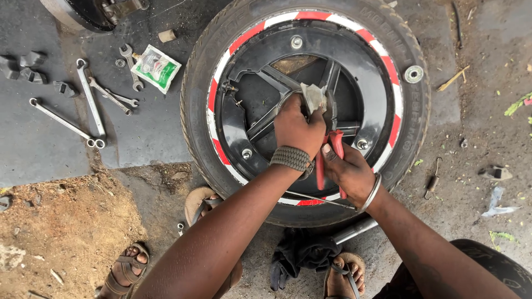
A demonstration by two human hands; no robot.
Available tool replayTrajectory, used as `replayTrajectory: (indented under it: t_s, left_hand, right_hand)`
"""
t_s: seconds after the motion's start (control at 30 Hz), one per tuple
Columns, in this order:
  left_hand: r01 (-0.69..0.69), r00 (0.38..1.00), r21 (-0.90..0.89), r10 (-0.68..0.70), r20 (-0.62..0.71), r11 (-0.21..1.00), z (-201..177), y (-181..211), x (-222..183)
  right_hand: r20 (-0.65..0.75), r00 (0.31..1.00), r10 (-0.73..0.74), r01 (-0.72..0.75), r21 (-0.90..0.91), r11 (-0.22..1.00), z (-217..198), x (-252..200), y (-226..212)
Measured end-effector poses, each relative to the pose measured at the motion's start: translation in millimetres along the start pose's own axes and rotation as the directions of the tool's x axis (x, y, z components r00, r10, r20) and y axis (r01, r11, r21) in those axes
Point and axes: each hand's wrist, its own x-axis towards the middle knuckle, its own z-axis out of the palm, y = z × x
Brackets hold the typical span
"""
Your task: Repairing a motorcycle wheel hub and spokes using mechanical tools.
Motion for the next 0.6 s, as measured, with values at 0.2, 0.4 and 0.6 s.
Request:
replayTrajectory:
  t_s: [0.2, 0.4, 0.6]
  left_hand:
    - [0.115, 0.993, -0.069, -0.114, 0.020, 0.991, -2, 9, 2]
    - [0.089, 0.994, -0.024, -0.087, 0.061, 0.996, -2, 10, -1]
    - [0.025, 0.995, 0.051, -0.030, 0.094, 0.998, -1, 7, -3]
  right_hand:
    - [0.055, 0.998, -0.020, 0.012, 0.139, 0.990, 1, -4, -5]
    - [0.035, 0.993, -0.114, 0.116, -0.073, 0.991, -5, -4, 3]
    - [0.007, 0.998, -0.070, 0.070, -0.092, 0.993, 1, -8, -9]
